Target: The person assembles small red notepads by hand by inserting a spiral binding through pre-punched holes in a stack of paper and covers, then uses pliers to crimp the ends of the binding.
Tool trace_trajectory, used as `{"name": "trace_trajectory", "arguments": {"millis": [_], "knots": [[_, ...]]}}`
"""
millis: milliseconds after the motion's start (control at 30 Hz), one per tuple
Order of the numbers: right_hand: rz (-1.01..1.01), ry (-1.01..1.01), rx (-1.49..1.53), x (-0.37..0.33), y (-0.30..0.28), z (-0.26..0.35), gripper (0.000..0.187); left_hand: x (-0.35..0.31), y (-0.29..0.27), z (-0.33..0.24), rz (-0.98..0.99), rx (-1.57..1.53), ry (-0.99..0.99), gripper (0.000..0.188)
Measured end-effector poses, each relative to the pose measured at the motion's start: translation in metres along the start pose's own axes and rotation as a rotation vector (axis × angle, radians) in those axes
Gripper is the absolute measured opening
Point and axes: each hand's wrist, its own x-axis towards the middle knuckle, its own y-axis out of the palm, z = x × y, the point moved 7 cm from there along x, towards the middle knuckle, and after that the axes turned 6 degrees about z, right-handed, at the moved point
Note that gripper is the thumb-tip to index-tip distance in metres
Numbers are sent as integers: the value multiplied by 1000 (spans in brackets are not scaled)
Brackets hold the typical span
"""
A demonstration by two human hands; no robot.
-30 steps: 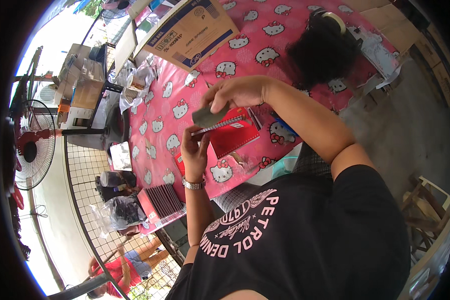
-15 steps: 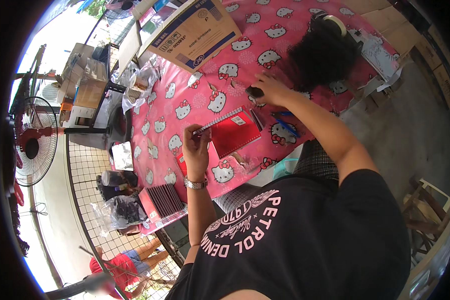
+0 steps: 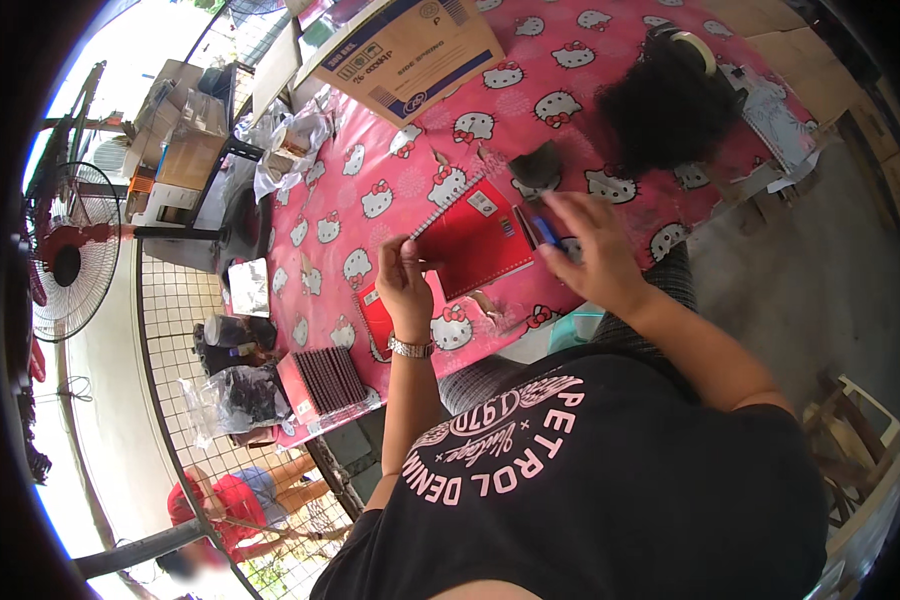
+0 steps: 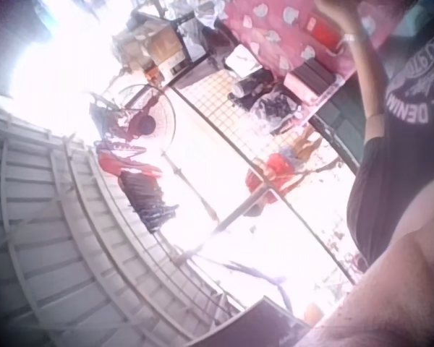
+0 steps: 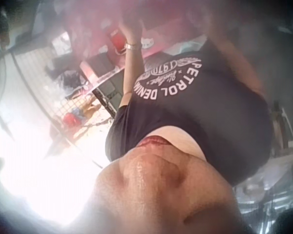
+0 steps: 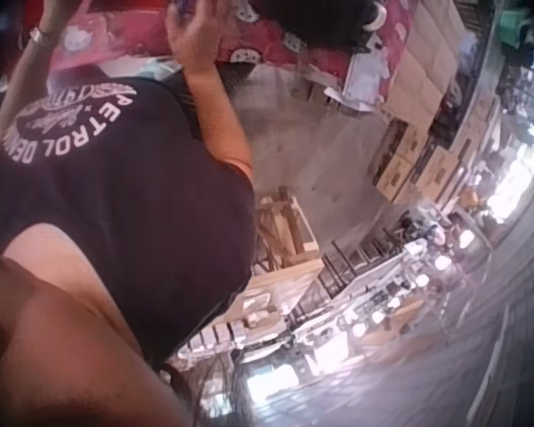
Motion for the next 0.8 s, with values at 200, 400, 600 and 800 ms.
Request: {"name": "trace_trajectory", "arguments": {"millis": [200, 400, 600, 800], "knots": [[160, -281, 75, 31, 31, 72, 64, -2, 6, -8, 19, -136, 119, 14], [211, -349, -8, 37, 48, 88, 63, -6, 0, 21, 51, -173, 95, 14], [344, -184, 280, 33, 68, 74, 51, -7, -1, 16, -25, -44, 127, 16], [824, 516, 1220, 21, 99, 54, 41, -11, -8, 2, -87, 13, 159, 14]]}}
